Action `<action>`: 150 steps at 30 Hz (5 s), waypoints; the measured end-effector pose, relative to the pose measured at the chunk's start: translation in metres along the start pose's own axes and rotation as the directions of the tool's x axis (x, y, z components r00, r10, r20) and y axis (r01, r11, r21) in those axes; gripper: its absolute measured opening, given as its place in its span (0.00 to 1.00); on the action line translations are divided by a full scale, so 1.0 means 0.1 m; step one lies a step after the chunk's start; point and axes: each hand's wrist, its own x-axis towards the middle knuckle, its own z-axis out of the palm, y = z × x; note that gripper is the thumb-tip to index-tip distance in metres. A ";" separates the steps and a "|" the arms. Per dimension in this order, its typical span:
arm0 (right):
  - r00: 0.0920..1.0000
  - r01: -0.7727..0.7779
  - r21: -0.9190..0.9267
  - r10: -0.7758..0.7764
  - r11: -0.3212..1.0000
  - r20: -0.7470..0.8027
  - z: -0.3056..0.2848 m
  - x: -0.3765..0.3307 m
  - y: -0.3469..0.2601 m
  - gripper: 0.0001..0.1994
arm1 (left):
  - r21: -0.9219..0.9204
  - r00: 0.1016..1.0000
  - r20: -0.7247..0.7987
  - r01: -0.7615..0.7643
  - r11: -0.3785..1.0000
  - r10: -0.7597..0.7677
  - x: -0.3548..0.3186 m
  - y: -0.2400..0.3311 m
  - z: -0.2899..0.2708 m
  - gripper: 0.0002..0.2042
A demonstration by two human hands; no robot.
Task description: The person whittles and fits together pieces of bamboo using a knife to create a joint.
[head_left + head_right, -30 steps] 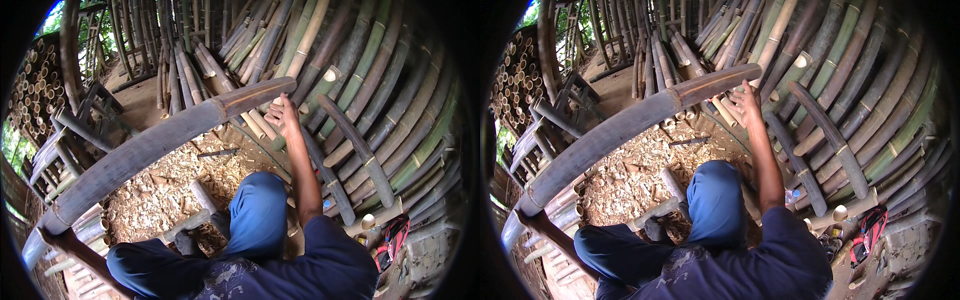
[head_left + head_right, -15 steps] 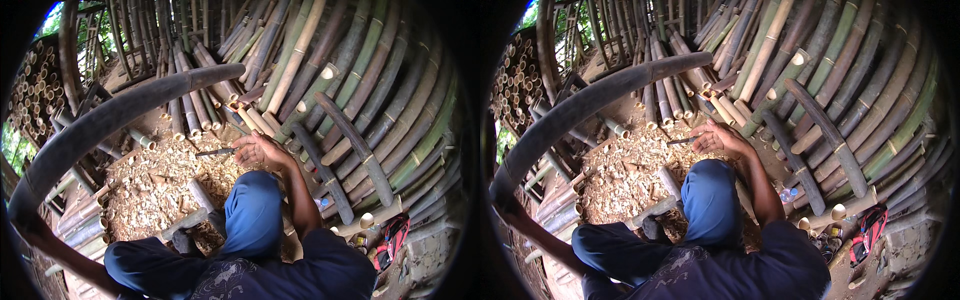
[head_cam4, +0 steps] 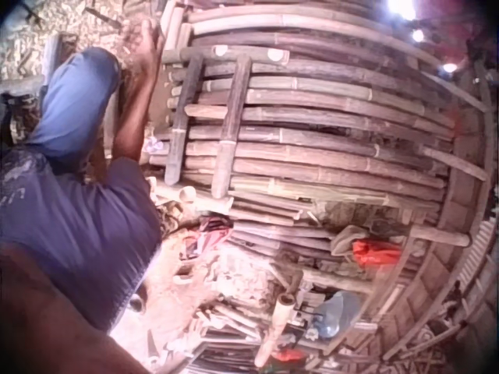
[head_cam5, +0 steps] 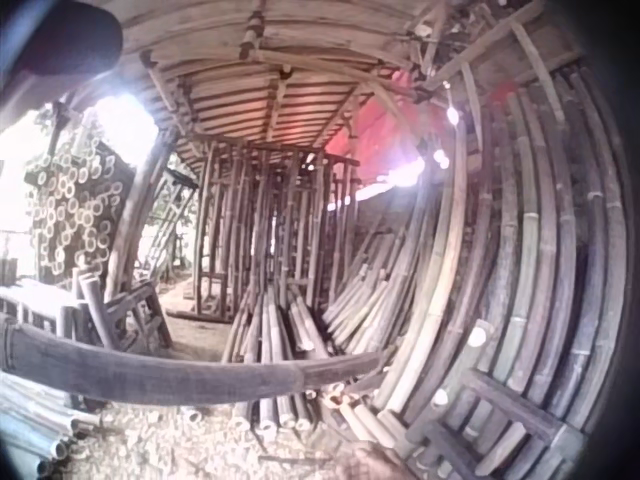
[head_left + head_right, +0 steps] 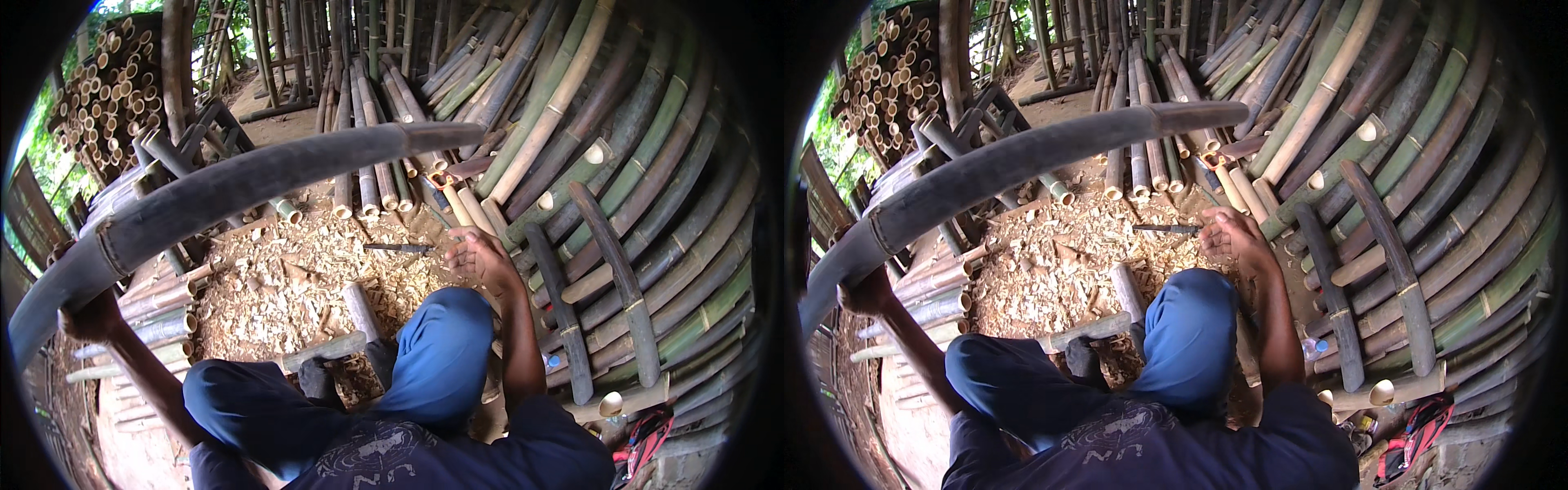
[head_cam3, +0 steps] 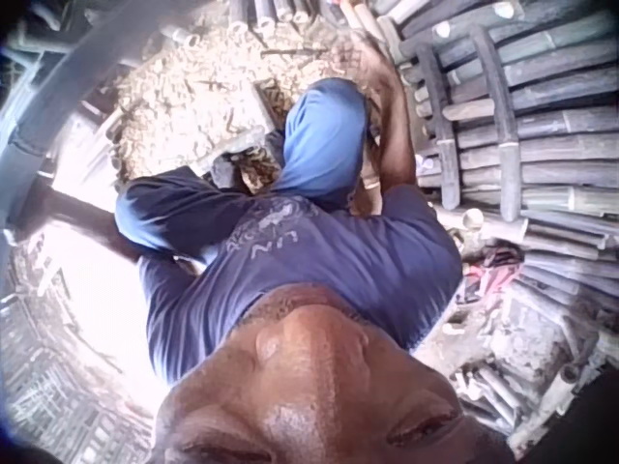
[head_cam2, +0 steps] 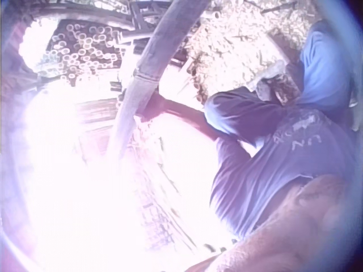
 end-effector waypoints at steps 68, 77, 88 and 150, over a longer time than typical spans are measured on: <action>0.961 0.127 -0.582 -0.244 0.803 -0.127 -0.15 -0.16 -0.16 0.18 | 0.973 0.959 0.134 -0.079 -0.219 0.248 0.97 0.26 -0.02 0.23; 0.793 0.490 -0.232 -0.540 0.840 -0.282 -0.27 -0.31 -1.32 0.26 | 0.874 0.947 0.306 -0.237 -0.423 0.100 0.88 -0.21 0.19 0.26; 0.907 0.408 0.291 -0.347 0.865 -0.239 -0.47 0.68 -1.38 0.56 | 0.728 0.882 0.418 -0.469 -0.500 -0.218 0.00 -0.93 0.41 0.27; 0.725 0.662 0.621 -0.149 0.420 -0.672 -3.01 1.56 -1.14 0.60 | 0.370 0.576 0.735 -0.783 -0.500 -0.359 0.95 -2.58 2.69 0.40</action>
